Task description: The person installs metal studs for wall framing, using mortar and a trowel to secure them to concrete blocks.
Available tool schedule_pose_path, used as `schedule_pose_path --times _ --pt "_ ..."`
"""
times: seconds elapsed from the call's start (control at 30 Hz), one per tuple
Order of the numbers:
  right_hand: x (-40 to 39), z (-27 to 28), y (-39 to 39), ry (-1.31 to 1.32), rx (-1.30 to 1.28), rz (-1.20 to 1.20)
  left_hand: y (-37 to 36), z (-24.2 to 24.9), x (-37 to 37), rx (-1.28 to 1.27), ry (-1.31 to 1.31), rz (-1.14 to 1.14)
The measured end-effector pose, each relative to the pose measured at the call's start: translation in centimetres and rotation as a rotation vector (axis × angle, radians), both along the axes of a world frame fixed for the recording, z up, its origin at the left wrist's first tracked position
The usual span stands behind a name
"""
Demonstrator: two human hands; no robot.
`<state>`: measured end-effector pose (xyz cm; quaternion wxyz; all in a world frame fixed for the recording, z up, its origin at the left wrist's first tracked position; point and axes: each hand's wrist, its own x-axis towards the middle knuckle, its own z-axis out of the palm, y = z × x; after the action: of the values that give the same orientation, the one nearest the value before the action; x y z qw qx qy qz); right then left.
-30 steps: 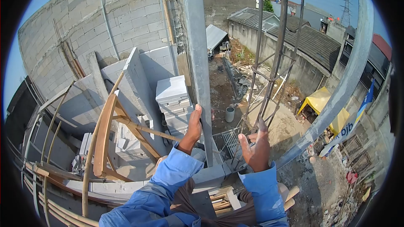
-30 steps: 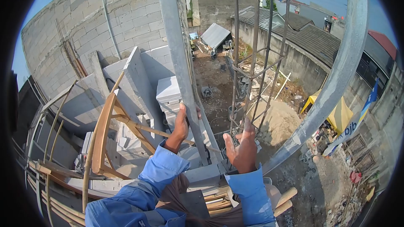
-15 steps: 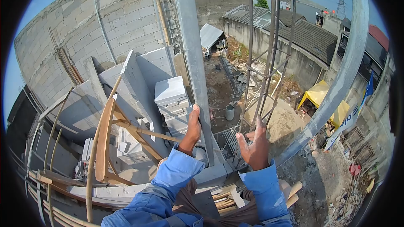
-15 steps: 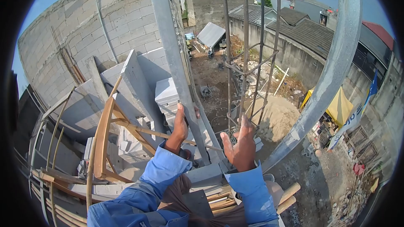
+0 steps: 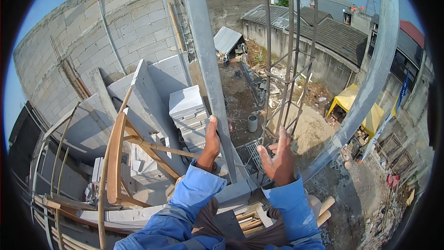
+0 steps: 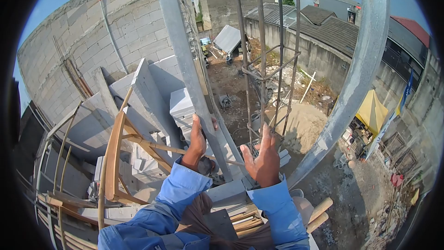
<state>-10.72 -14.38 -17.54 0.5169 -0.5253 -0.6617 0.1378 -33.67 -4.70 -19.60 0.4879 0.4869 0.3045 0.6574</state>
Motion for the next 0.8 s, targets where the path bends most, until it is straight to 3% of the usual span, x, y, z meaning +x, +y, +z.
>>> schedule_pose_path --times 0.8 --pt "-0.06 0.1 0.13 0.006 0.034 0.014 -0.05 0.0 -0.21 -0.027 0.014 -0.006"
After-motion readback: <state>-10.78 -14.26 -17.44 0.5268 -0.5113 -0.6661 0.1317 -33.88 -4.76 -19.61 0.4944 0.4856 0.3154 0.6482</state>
